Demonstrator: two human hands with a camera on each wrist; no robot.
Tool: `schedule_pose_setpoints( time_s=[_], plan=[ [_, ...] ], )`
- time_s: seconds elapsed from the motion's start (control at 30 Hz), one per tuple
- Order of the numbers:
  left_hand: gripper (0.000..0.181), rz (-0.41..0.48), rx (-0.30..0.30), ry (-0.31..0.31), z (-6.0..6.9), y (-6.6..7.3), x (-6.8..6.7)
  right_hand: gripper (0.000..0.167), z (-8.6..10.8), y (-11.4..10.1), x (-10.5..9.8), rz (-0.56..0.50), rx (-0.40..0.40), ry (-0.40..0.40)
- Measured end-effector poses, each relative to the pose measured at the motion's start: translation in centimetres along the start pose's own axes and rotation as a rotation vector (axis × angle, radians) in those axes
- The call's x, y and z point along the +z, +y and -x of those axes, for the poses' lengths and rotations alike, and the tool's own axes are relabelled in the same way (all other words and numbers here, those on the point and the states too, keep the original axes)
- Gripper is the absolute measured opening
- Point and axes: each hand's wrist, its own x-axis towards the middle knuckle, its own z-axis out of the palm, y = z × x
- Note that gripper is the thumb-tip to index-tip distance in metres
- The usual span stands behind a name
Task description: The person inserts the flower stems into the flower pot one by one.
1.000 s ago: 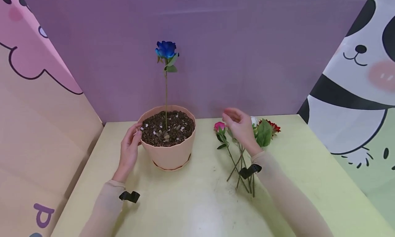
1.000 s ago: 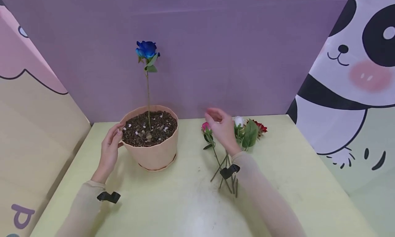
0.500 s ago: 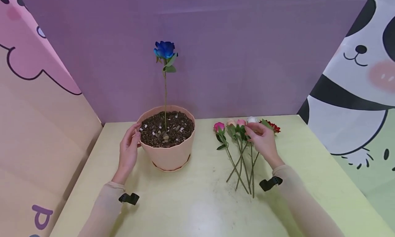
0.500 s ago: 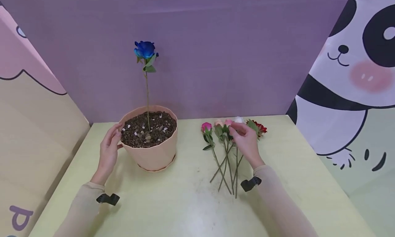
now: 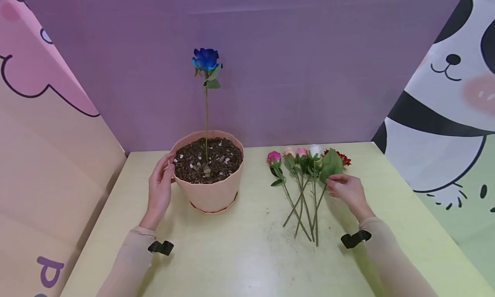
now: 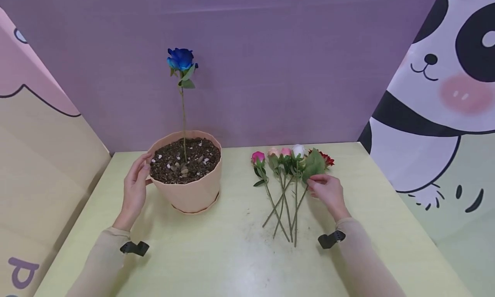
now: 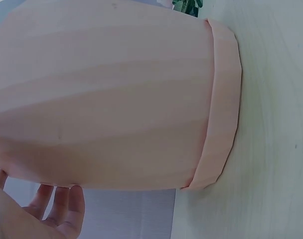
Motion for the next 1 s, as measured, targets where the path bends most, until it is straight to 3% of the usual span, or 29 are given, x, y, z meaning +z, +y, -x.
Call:
schedule_pose_setpoints(
  time_s=[0.33,0.53,1.0],
  plan=[
    [0.044,0.003,0.009,0.002,-0.1,-0.1,0.0,0.054,0.3,1.6,-0.5,0.002,0.142,-0.134],
    [0.044,0.001,0.015,0.012,0.0,-0.4,0.0,0.06,0.3,2.0,-0.3,-0.006,0.172,-0.152],
    [0.043,0.002,0.014,0.006,-0.1,-0.4,0.0,0.055,-0.1,2.1,-0.4,-0.224,0.252,-0.192]
  ],
)
